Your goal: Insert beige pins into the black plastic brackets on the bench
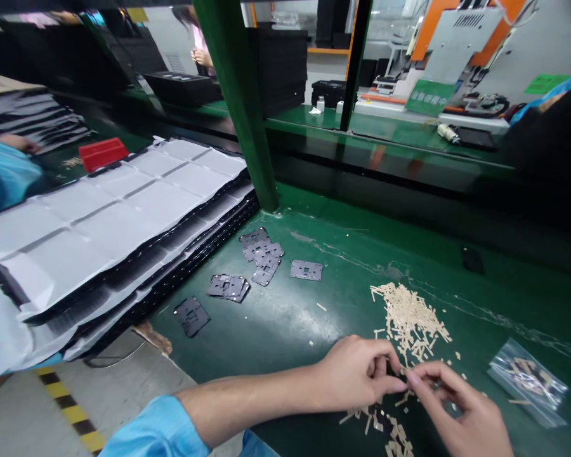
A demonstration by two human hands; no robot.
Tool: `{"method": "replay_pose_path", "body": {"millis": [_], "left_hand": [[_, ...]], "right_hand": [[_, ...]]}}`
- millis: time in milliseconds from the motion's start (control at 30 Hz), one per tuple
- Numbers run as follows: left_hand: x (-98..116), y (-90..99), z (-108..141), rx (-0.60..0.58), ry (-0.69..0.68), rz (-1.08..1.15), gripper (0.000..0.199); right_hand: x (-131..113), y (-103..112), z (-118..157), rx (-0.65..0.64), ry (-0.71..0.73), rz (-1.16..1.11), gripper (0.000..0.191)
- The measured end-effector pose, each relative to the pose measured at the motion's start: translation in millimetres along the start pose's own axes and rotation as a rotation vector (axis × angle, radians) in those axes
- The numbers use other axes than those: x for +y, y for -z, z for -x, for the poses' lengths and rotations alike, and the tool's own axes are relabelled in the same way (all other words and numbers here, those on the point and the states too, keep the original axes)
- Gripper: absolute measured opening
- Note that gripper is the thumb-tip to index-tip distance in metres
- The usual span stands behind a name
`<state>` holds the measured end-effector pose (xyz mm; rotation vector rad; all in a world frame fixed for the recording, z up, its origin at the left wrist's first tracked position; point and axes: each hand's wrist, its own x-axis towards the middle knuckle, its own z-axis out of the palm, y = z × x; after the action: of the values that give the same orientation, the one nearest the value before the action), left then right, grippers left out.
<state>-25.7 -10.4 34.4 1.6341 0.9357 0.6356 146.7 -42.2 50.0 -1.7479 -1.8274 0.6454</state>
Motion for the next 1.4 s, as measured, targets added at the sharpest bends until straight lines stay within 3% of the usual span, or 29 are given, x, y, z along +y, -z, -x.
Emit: {"method": "replay_pose_path", "body": {"millis": [133,300,433,533,667,1033,1400], "left_hand": [[2.1,-0.2,-0.7,0.006,-0.005,0.202,0.013],[2.1,-3.4,-0.2,0.072,-0.031,0.223,0.011],[2.3,-4.6,1.7,0.133,-0.104,0.063,0.014],[2.0,-4.1,2.9,0.175,-0.204,-0.125,0.015],[0.4,-4.0,3.1,0.177,-0.298,-0.237,0.018],[-0.2,-5.5,3.5,0.222,-0.277,-0.223,0.017],[-4.0,-6.9,2.7,0.176,-0.268,-0.189,0.021]], "right_hand": [[1.3,-0.9,-0.4,-0.037,0.047,-0.003,0.031],[6.1,-3.5,1.0,0.036,0.074,0.020,0.026],[1.7,-6.3,2.9,0.173,0.213,0.020,0.018],[-0.9,-7.7,3.2,0.181,0.336,0.018,0.013],[0.9,-8.4,3.2,0.185,0.380,0.025,0.010],[3.2,-6.5,2.4,0.202,0.500,0.054,0.006],[0.6,-9.0,1.3,0.219,0.543,0.114,0.003]]}}
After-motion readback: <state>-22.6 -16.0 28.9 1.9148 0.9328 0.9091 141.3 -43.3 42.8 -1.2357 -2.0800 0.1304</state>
